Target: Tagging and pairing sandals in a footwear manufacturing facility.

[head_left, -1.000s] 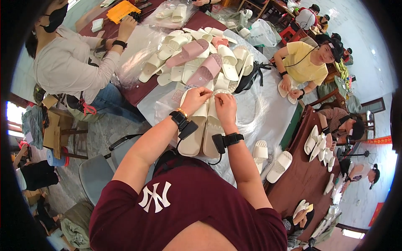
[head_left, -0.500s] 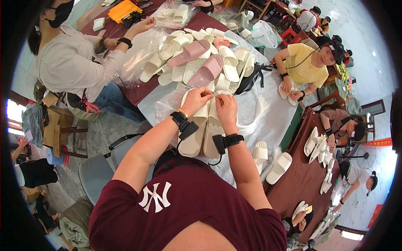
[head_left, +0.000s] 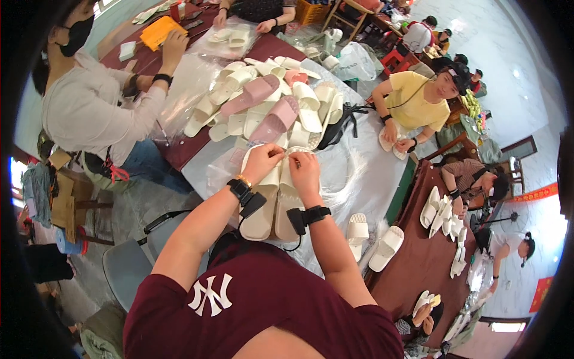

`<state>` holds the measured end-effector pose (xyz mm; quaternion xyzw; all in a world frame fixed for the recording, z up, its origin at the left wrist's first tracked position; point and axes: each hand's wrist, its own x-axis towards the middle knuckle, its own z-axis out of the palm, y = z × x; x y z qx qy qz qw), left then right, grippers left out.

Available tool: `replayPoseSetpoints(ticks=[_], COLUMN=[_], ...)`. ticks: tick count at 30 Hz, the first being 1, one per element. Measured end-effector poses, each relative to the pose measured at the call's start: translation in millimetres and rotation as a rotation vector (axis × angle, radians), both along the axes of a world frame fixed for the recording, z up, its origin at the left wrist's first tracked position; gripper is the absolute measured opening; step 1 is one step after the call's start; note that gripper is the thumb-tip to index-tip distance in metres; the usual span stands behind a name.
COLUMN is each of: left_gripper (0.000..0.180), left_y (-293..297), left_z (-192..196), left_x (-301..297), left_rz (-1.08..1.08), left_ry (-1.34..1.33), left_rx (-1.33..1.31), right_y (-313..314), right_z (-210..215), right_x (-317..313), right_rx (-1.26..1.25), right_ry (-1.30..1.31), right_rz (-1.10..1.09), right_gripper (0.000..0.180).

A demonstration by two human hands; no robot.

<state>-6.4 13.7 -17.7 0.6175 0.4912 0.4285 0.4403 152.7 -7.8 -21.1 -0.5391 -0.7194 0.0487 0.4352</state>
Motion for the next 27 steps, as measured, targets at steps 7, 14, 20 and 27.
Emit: replayPoseSetpoints(ticks=[7,14,20,27], left_gripper=[0.015,0.015,0.017,0.017], left_y=[-5.8,-4.0,-3.4,-5.3], left_z=[-0.8,1.6,1.7,2.6], left_x=[-5.8,-0.4,-1.7,-0.1], left_rz=[-0.012,-0.012,-0.029,-0.037], left_ry=[0.039,-0.011,0.011,0.032], left_rx=[-0.009,0.001,0.021,0.057], right_y=[-1.5,-2.1,-0.2,0.3], right_z=[-1.1,2.6,-0.7,-4.0], right_x=[-6.8,-4.9,-3.9,-2.9], right_rx=[-0.005,-0.007,-0.034,-0.013], right_ry=[0.012,0.029,0.02,0.001], right_rz=[0.008,-0.01,-0.007,0.001], right_gripper=[0.003,0.004,0.004,0.004])
